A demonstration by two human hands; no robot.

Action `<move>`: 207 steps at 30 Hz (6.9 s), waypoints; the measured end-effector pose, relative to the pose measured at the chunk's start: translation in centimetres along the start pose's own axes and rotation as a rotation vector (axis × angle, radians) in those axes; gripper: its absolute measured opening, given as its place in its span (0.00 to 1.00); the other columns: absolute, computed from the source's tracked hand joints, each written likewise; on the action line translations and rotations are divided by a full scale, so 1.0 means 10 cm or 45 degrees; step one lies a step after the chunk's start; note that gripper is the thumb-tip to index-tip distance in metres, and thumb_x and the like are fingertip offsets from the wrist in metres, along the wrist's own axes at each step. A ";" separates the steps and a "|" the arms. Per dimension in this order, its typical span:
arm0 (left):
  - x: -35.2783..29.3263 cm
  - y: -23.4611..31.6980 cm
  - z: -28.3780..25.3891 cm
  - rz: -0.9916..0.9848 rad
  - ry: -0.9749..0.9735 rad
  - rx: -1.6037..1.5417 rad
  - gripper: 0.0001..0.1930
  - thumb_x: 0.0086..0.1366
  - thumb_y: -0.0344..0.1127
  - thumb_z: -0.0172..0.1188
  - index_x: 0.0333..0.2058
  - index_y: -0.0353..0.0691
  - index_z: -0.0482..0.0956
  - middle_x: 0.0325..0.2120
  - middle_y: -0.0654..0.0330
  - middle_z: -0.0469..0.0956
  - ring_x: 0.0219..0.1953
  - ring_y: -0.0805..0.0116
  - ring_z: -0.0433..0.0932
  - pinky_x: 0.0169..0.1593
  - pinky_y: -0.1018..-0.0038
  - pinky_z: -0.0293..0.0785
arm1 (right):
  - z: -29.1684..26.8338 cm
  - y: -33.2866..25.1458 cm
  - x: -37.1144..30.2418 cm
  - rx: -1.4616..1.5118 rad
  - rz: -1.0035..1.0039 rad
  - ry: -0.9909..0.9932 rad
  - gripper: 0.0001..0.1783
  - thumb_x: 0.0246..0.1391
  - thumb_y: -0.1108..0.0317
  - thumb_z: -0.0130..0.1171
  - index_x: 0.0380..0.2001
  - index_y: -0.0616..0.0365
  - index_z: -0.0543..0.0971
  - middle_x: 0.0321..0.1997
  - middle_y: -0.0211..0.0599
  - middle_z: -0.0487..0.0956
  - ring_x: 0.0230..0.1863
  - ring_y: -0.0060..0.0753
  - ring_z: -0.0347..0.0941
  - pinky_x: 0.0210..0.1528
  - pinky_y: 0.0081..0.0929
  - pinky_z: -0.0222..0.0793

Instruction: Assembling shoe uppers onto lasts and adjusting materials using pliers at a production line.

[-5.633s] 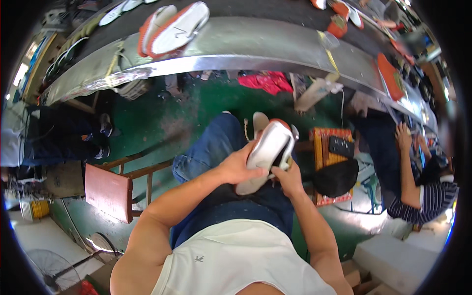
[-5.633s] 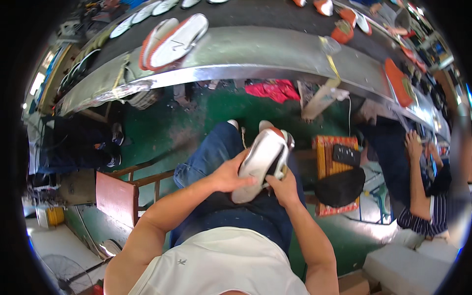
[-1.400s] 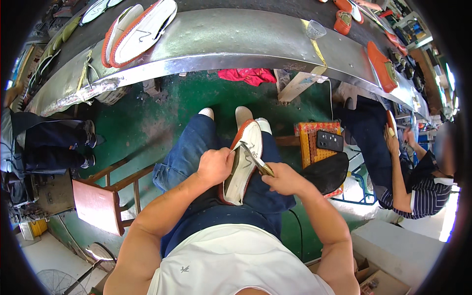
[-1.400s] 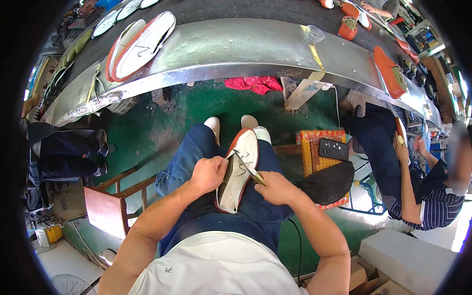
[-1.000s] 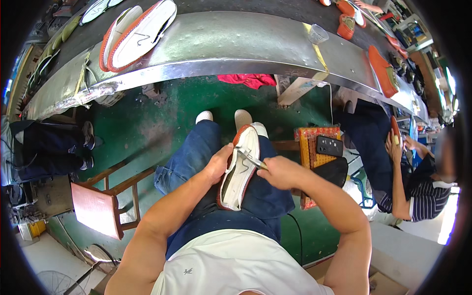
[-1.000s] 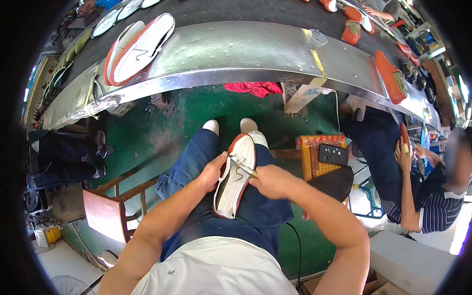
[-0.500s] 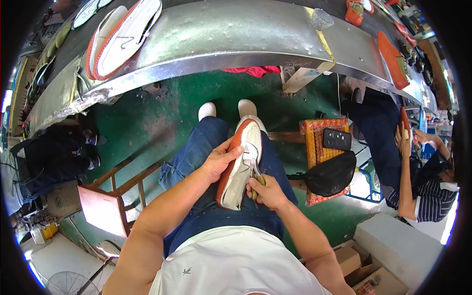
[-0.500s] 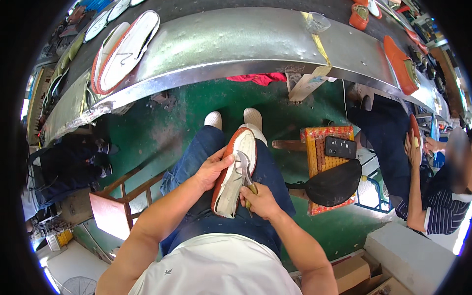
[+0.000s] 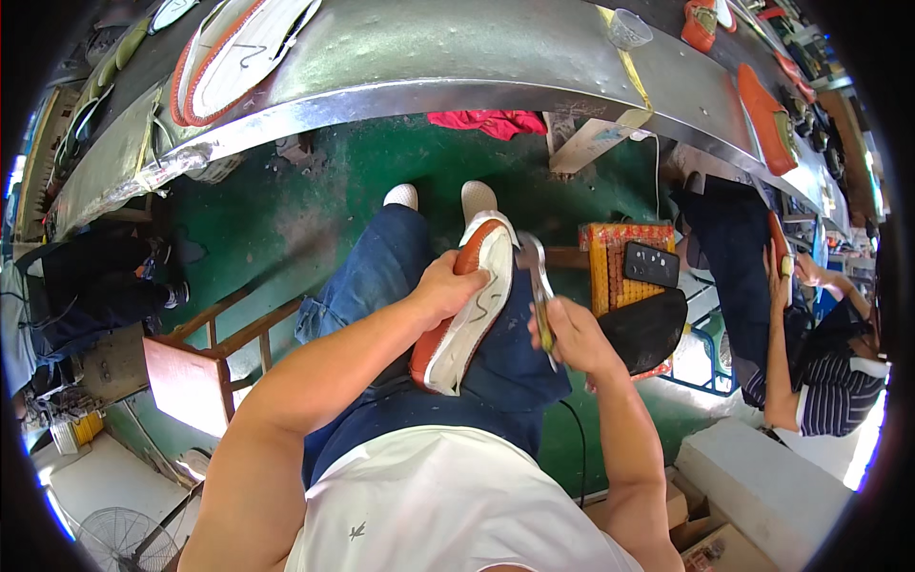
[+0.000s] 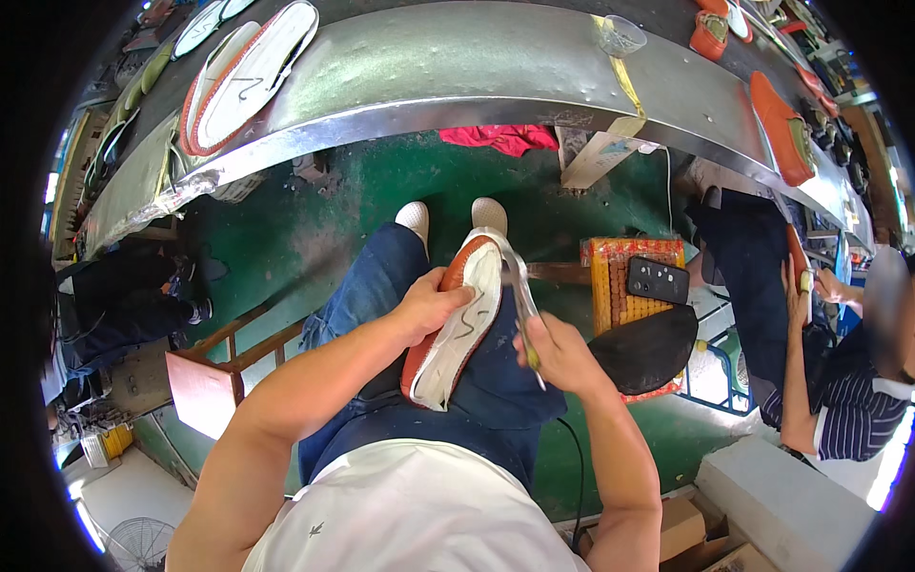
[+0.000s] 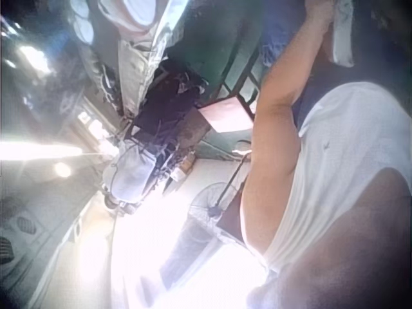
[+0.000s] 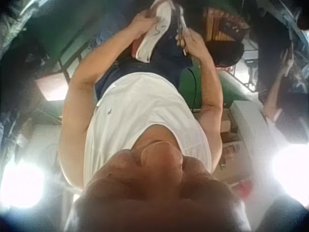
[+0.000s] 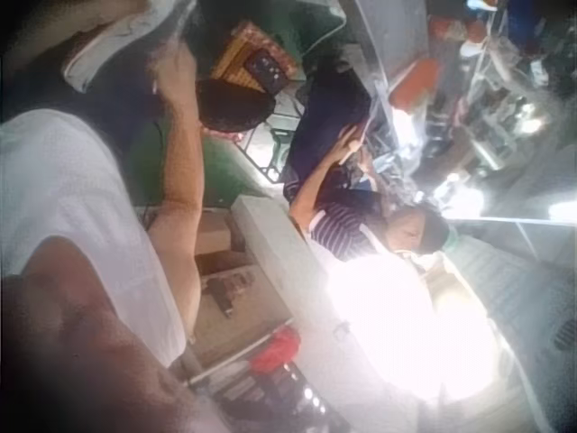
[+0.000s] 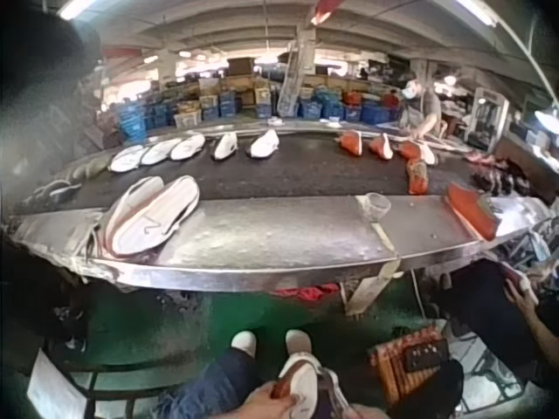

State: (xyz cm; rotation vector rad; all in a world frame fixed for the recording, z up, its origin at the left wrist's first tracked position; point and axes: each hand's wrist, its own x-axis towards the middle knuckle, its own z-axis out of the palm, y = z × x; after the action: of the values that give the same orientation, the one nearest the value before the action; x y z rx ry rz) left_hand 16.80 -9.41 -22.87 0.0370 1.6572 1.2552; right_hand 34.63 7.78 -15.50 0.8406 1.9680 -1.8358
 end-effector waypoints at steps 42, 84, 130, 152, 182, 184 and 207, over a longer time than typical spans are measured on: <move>-0.24 -0.66 -0.07 0.465 -0.072 0.178 0.47 0.63 0.37 0.68 0.74 0.43 0.48 0.66 0.48 0.65 0.65 0.53 0.69 0.69 0.66 0.62 | 0.61 0.36 -0.61 -1.185 -0.243 0.077 0.20 0.68 0.53 0.53 0.37 0.63 0.76 0.37 0.54 0.82 0.37 0.57 0.81 0.40 0.47 0.76; 0.50 3.83 -1.35 0.872 0.106 0.320 0.45 0.63 0.36 0.66 0.73 0.35 0.53 0.61 0.47 0.73 0.59 0.56 0.76 0.63 0.62 0.72 | 0.20 0.85 0.46 0.471 0.095 -0.128 0.28 0.75 0.50 0.40 0.44 0.68 0.76 0.34 0.44 0.82 0.31 0.34 0.82 0.36 0.30 0.78; -0.82 0.20 -1.04 0.892 -0.351 -0.085 0.38 0.74 0.43 0.58 0.74 0.46 0.47 0.60 0.55 0.70 0.62 0.63 0.68 0.67 0.68 0.64 | 0.94 -0.29 -0.62 -0.312 -0.337 0.023 0.15 0.66 0.62 0.57 0.50 0.62 0.77 0.28 0.30 0.80 0.28 0.22 0.74 0.34 0.25 0.72; -0.57 0.22 -1.14 1.125 -0.068 0.458 0.23 0.75 0.35 0.54 0.65 0.36 0.65 0.65 0.49 0.66 0.69 0.57 0.63 0.71 0.64 0.57 | 0.69 -0.71 0.15 -0.679 -0.390 -0.087 0.14 0.66 0.62 0.57 0.41 0.64 0.77 0.27 0.43 0.81 0.26 0.38 0.80 0.33 0.34 0.75; -0.55 0.44 -1.30 0.796 -0.296 0.521 0.47 0.55 0.20 0.53 0.75 0.43 0.50 0.65 0.53 0.69 0.66 0.64 0.67 0.69 0.72 0.60 | 0.81 -1.09 0.32 -0.846 -0.425 0.068 0.21 0.69 0.54 0.51 0.38 0.67 0.75 0.30 0.60 0.80 0.38 0.67 0.77 0.41 0.54 0.71; -0.64 0.45 -1.24 0.524 -0.279 0.285 0.49 0.54 0.20 0.53 0.76 0.45 0.48 0.65 0.51 0.68 0.67 0.62 0.67 0.69 0.73 0.60 | 0.73 -1.09 0.28 -0.669 -0.306 -0.111 0.20 0.68 0.55 0.52 0.40 0.66 0.75 0.32 0.58 0.80 0.38 0.65 0.78 0.41 0.50 0.73; -0.74 -0.50 -0.45 0.505 -0.489 0.346 0.57 0.55 0.26 0.63 0.76 0.41 0.33 0.72 0.49 0.55 0.72 0.61 0.57 0.72 0.71 0.53 | 0.48 0.08 -0.74 -0.636 -0.051 0.180 0.23 0.65 0.59 0.57 0.54 0.66 0.74 0.33 0.54 0.82 0.38 0.55 0.81 0.43 0.44 0.74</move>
State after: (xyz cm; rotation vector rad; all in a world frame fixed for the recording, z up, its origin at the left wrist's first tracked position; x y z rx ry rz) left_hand 19.77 -18.95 -21.74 0.7585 1.5070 1.2050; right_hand 40.08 1.57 -12.34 0.7858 2.3952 -1.2339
